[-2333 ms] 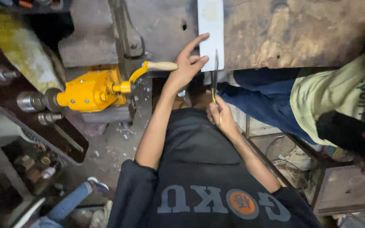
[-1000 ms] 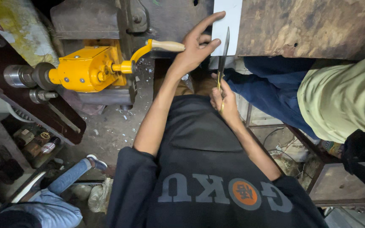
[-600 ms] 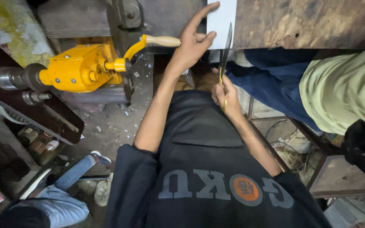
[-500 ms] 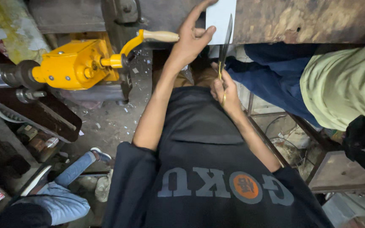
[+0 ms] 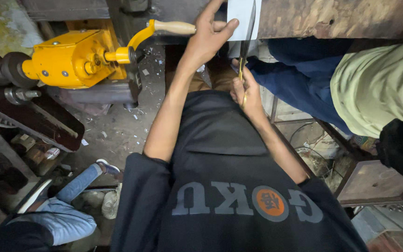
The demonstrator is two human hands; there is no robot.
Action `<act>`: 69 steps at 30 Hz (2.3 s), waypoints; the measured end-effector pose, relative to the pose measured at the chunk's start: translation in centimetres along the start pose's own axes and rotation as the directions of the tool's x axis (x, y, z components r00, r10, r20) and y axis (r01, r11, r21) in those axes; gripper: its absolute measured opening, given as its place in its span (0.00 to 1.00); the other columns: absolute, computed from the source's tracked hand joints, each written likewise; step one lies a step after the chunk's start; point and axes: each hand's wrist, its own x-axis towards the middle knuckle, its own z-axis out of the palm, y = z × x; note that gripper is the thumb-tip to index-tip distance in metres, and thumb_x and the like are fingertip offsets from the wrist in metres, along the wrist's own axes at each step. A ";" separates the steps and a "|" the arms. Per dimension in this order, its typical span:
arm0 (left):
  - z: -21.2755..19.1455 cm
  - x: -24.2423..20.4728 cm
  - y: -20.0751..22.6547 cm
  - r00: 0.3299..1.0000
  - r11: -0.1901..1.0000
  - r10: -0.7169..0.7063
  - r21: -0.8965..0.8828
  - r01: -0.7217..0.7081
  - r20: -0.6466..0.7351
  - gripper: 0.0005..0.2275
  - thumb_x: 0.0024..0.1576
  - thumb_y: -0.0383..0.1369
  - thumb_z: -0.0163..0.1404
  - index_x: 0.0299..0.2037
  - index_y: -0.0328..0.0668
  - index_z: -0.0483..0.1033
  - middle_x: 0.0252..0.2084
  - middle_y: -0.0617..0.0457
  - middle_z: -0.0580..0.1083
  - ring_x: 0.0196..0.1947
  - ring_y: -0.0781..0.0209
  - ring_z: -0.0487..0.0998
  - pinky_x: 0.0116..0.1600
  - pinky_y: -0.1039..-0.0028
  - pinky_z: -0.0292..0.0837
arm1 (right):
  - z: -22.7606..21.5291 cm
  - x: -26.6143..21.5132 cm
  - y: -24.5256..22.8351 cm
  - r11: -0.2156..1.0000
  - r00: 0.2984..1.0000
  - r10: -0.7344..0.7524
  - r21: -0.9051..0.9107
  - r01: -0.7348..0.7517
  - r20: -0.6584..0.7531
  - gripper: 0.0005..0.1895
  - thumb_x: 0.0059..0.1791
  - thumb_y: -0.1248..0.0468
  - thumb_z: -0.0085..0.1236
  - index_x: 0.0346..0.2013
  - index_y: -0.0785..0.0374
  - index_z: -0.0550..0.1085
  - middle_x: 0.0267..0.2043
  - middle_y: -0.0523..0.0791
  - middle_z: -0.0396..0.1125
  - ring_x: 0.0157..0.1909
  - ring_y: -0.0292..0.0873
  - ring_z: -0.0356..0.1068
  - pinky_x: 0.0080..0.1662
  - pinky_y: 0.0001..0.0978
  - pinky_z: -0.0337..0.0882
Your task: The person uses scissors to cut a long strip of white paper into small rectangular pieces on a cluttered workbench. The person repeatedly cuts the strip into uniform segments and places them on the table.
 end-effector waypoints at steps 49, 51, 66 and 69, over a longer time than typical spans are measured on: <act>0.4 0.7 -1.3 0.973 0.978 0.204 0.070 -0.197 -0.106 0.25 0.63 0.27 0.63 0.67 0.37 0.64 0.54 0.49 0.78 0.42 0.67 0.84 0.42 0.76 0.80 | -0.1 0.6 0.3 0.999 1.000 -0.016 -0.045 0.016 0.008 0.30 0.62 0.56 0.49 0.76 0.64 0.56 0.26 0.35 0.56 0.24 0.29 0.55 0.31 0.23 0.60; 0.5 0.7 -1.4 0.978 0.984 0.173 0.056 -0.168 -0.115 0.25 0.62 0.27 0.63 0.67 0.37 0.65 0.51 0.48 0.79 0.43 0.65 0.85 0.44 0.75 0.81 | 0.0 0.6 0.3 1.000 1.000 0.017 -0.004 -0.017 0.010 0.30 0.61 0.55 0.49 0.75 0.64 0.56 0.25 0.35 0.54 0.23 0.29 0.53 0.29 0.23 0.57; 0.1 0.8 -1.1 0.992 0.994 -0.112 0.006 0.113 -0.057 0.14 0.64 0.33 0.61 0.48 0.24 0.78 0.36 0.47 0.82 0.33 0.68 0.74 0.37 0.75 0.68 | -0.1 0.4 -0.2 0.997 0.999 0.025 0.071 -0.027 0.032 0.29 0.62 0.56 0.49 0.75 0.63 0.56 0.26 0.35 0.53 0.24 0.29 0.51 0.29 0.22 0.54; -0.1 0.7 -1.1 0.994 0.994 -0.091 0.050 0.094 -0.061 0.15 0.63 0.36 0.60 0.46 0.26 0.80 0.38 0.48 0.82 0.36 0.68 0.77 0.40 0.74 0.72 | -0.2 0.4 -0.4 0.997 0.999 0.030 0.063 -0.032 0.033 0.30 0.62 0.55 0.48 0.76 0.63 0.56 0.27 0.35 0.53 0.25 0.29 0.51 0.30 0.22 0.53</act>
